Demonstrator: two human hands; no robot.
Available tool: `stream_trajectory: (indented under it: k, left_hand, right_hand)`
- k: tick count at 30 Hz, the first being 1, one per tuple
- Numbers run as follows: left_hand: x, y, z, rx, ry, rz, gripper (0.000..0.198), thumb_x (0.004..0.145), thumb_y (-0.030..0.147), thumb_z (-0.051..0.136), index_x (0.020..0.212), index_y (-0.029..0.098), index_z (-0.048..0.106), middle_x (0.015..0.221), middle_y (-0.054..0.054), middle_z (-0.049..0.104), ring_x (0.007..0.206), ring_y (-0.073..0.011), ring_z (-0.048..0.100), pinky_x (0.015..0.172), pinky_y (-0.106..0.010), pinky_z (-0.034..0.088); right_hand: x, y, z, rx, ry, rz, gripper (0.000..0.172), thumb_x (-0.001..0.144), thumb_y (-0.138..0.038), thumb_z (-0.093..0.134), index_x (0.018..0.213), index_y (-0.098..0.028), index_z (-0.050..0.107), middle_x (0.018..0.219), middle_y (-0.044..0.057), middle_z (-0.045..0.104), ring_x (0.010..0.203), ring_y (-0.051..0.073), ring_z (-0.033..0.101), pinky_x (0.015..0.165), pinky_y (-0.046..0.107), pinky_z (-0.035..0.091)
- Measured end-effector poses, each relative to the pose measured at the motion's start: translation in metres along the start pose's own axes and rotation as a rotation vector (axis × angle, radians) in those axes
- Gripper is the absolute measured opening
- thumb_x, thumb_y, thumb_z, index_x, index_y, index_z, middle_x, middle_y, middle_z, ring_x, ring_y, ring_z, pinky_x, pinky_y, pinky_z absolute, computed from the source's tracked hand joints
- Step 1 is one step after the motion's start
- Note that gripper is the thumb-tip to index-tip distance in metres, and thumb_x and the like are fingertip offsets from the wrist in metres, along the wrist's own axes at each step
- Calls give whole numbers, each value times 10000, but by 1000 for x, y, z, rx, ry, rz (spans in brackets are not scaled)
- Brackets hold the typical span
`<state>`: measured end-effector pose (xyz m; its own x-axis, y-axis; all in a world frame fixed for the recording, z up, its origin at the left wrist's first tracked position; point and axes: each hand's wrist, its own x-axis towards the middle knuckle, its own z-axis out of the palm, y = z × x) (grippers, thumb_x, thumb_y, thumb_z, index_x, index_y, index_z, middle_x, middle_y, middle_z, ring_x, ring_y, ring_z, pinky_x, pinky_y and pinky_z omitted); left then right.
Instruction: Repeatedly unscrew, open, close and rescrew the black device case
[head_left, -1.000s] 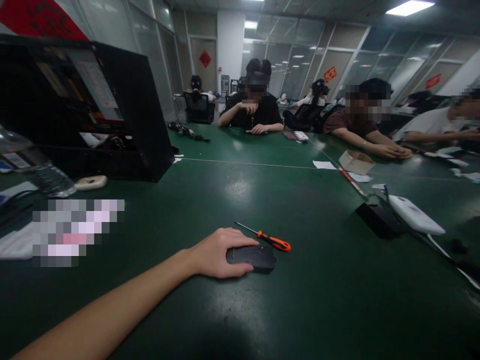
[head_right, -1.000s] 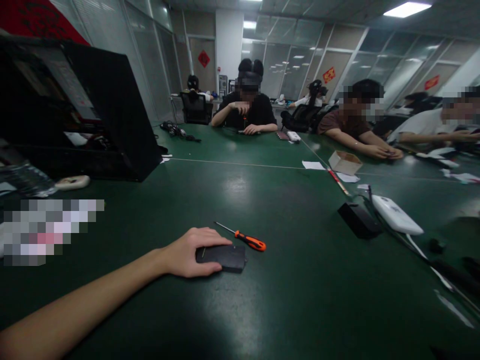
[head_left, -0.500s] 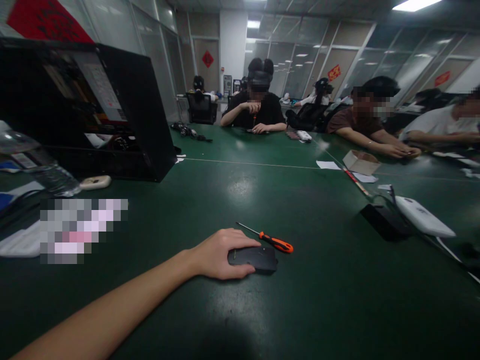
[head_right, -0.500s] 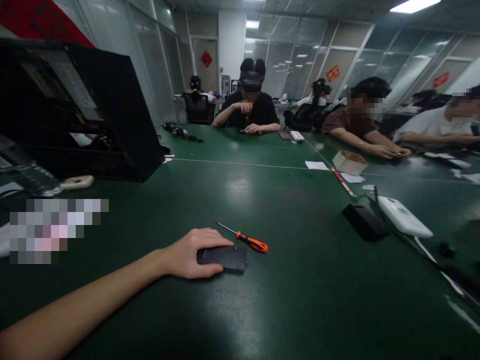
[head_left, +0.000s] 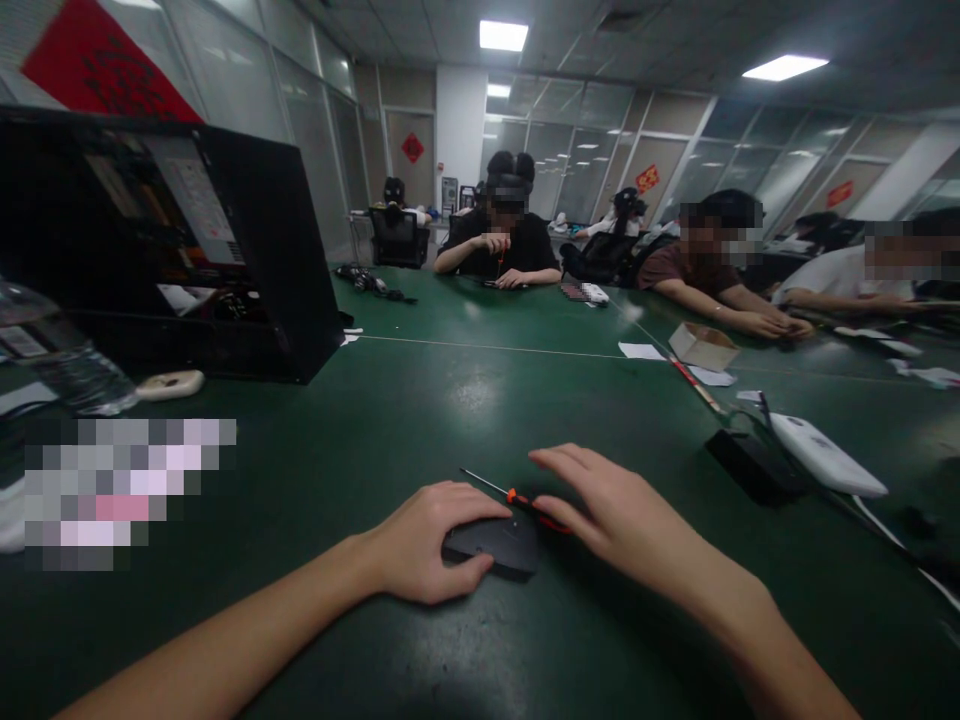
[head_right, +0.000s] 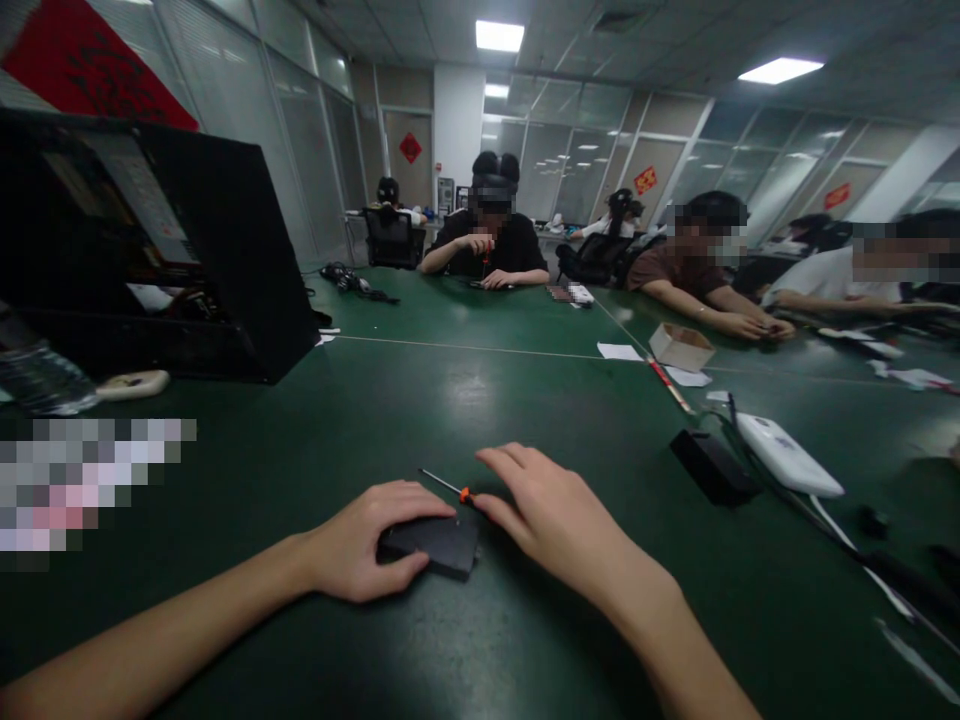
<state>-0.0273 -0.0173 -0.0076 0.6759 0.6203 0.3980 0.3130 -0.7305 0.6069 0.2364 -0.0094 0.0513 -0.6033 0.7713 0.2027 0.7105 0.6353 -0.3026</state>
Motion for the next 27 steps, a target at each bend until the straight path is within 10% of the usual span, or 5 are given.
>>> stream_trajectory:
  k: [6,14,27]
  left_hand:
    - [0,0,-1,-12,-4,40,452,852,205,657,1302,179,631,1284,-86,713,1176,-242,666,1073,-380,479]
    - [1,3,3,73,-33,-18,464,880,266,656,1334,189,600,1276,-85,708,1130,-256,669,1007,-413,511]
    - [1,2,2,90,-53,-49,477,899,295,637,1360,191,570,1265,-104,703,1097,-271,665,974,-425,512]
  right_hand:
    - [7,15,17,61,-218,62,262,975,-284,580,1209,-211,673,1096,89,688,998,240,672,895,417,555]
    - [21,-8,-17,415,645,22,401,967,-313,637,1353,-280,532,1047,24,670,870,176,726,801,369,625]
    - [28,-45,28,819,1023,-225,318,1039,-228,441,1309,-356,552,1061,13,565,750,130,687,652,344,630]
